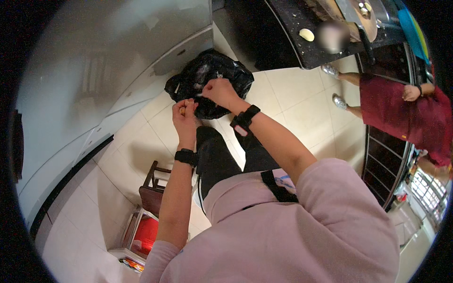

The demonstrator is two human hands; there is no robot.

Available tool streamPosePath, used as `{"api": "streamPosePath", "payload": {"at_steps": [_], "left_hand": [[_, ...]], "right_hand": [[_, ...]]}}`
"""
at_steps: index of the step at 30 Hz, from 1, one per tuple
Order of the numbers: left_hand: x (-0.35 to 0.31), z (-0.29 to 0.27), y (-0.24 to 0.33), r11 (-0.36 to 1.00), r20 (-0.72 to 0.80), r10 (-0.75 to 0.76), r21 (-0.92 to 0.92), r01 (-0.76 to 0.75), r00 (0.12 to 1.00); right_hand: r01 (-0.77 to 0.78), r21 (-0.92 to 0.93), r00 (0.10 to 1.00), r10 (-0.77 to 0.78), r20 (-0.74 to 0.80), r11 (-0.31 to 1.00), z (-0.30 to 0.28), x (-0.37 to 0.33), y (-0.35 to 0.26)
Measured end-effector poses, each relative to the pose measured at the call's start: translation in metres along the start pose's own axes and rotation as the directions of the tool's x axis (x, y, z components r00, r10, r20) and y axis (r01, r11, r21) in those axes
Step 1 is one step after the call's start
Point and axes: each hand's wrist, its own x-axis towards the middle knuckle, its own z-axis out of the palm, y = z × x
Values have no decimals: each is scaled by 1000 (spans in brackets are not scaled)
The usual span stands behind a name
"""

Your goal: Peel several cloves of garlic by hand and discard the skins into a trash bag.

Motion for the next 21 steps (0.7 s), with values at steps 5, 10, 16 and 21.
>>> {"api": "streamPosePath", "payload": {"at_steps": [5,10,16,21], "left_hand": [[5,-8,-6,996,13,-61,-64,62,998],[5,-10,-5,982,30,-50,186,43,998],[2,-7,-3,986,28,-87,146,82,996],[1,-8,-7,986,42,-67,158,60,997]], "right_hand": [[208,-204,978,-209,17,957,0,-1,-16],[230,-16,961,-225,158,973,12,-6,-27],[149,67,964,-160,212,987,10,-7,-23],[153,58,963,-162,215,987,6,-10,-27]]}}
